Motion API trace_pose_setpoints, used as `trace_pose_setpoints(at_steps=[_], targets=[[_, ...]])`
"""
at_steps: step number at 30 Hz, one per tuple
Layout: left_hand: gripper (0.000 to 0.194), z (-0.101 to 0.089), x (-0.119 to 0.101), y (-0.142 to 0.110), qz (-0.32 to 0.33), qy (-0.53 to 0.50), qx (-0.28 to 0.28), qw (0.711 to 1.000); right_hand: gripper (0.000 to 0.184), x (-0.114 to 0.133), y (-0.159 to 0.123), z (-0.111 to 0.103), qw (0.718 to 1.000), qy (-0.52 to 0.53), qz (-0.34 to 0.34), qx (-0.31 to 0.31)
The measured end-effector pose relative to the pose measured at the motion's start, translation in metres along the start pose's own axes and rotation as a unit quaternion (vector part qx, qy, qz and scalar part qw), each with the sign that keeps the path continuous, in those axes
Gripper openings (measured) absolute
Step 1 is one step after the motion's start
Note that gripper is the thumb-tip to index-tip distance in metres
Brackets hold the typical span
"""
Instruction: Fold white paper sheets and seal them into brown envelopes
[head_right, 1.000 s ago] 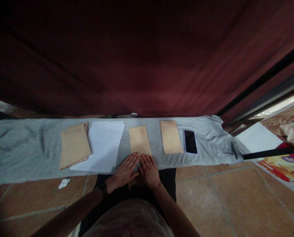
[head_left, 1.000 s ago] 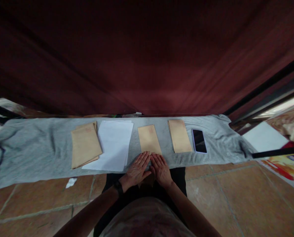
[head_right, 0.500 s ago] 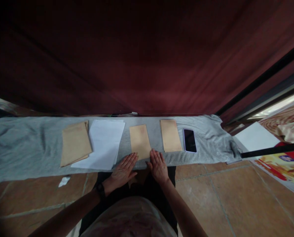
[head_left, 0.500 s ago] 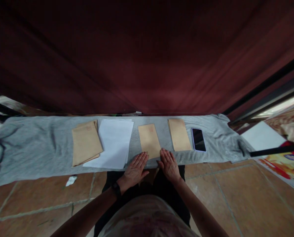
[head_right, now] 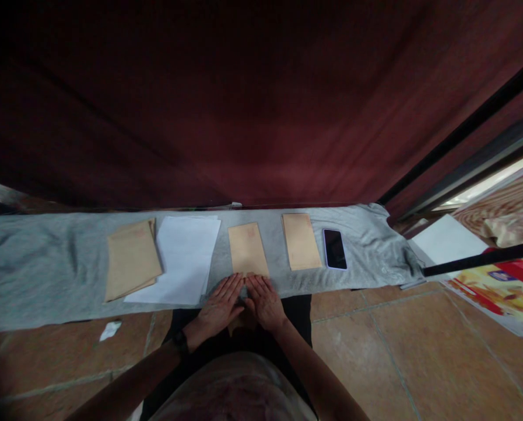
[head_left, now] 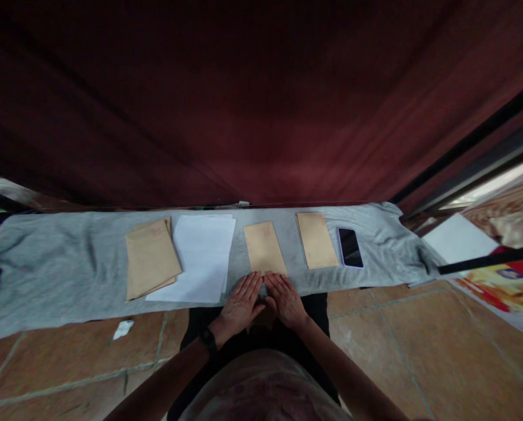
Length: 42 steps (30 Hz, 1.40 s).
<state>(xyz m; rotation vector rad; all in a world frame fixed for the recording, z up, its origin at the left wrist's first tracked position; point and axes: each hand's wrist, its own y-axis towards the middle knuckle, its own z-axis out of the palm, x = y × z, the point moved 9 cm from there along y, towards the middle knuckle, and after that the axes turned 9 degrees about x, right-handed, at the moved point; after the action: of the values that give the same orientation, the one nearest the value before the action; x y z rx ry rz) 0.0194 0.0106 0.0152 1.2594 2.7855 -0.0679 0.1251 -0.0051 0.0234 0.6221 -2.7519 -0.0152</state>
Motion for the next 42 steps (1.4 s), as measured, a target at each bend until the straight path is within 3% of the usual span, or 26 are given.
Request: trace_pose_setpoints(at_steps=[7, 10, 15, 19, 22, 25, 27, 32, 34, 37, 40, 42], targets=[[0.066, -0.001, 0.000, 0.000, 0.005, -0.017, 0.004, 1.000, 0.055, -0.034, -0.002, -0.009, 0.999, -0.011, 0.044, -0.010], [0.063, -0.003, 0.000, 0.000, 0.005, -0.026, -0.003, 1.000, 0.058, -0.031, 0.003, -0.011, 0.998, -0.014, 0.054, -0.032], [0.059, -0.008, -0.001, 0.001, -0.002, -0.041, -0.011, 0.999, 0.060, -0.006, 0.012, -0.003, 1.000, -0.002, 0.004, -0.029], [0.052, -0.011, -0.001, -0.001, -0.034, -0.077, -0.011, 0.996, 0.062, -0.016, 0.007, -0.002, 0.999, -0.006, 0.037, -0.033], [0.044, -0.007, 0.005, 0.001, -0.093, -0.157, -0.021, 0.983, 0.063, -0.027, 0.001, -0.003, 0.998, -0.014, 0.054, -0.040], [0.039, 0.001, 0.020, 0.009, -0.180, -0.282, -0.053, 0.941, 0.063, -0.030, 0.000, -0.002, 0.997, -0.027, 0.064, -0.044], [0.042, 0.005, 0.033, 0.015, -0.240, -0.376, -0.088, 0.891, 0.063, -0.030, 0.001, -0.001, 0.995, -0.036, 0.080, -0.050], [0.070, 0.008, 0.053, 0.025, -0.325, -0.608, -0.170, 0.704, 0.060, -0.025, 0.003, 0.000, 0.990, -0.049, 0.109, -0.069], [0.072, 0.006, 0.054, 0.027, -0.341, -0.657, -0.177, 0.649, 0.059, -0.023, 0.004, -0.002, 0.989, -0.054, 0.117, -0.076], [0.066, -0.004, 0.048, 0.034, -0.328, -0.678, -0.175, 0.634, 0.058, -0.021, 0.009, -0.005, 0.986, -0.050, 0.140, -0.073], [0.058, -0.020, 0.039, 0.046, -0.290, -0.665, -0.178, 0.665, 0.053, -0.029, 0.016, -0.014, 0.980, -0.004, 0.190, -0.061], [0.055, -0.033, 0.034, 0.053, -0.263, -0.652, -0.186, 0.686, 0.050, -0.039, 0.020, -0.024, 0.969, 0.081, 0.223, -0.067]])
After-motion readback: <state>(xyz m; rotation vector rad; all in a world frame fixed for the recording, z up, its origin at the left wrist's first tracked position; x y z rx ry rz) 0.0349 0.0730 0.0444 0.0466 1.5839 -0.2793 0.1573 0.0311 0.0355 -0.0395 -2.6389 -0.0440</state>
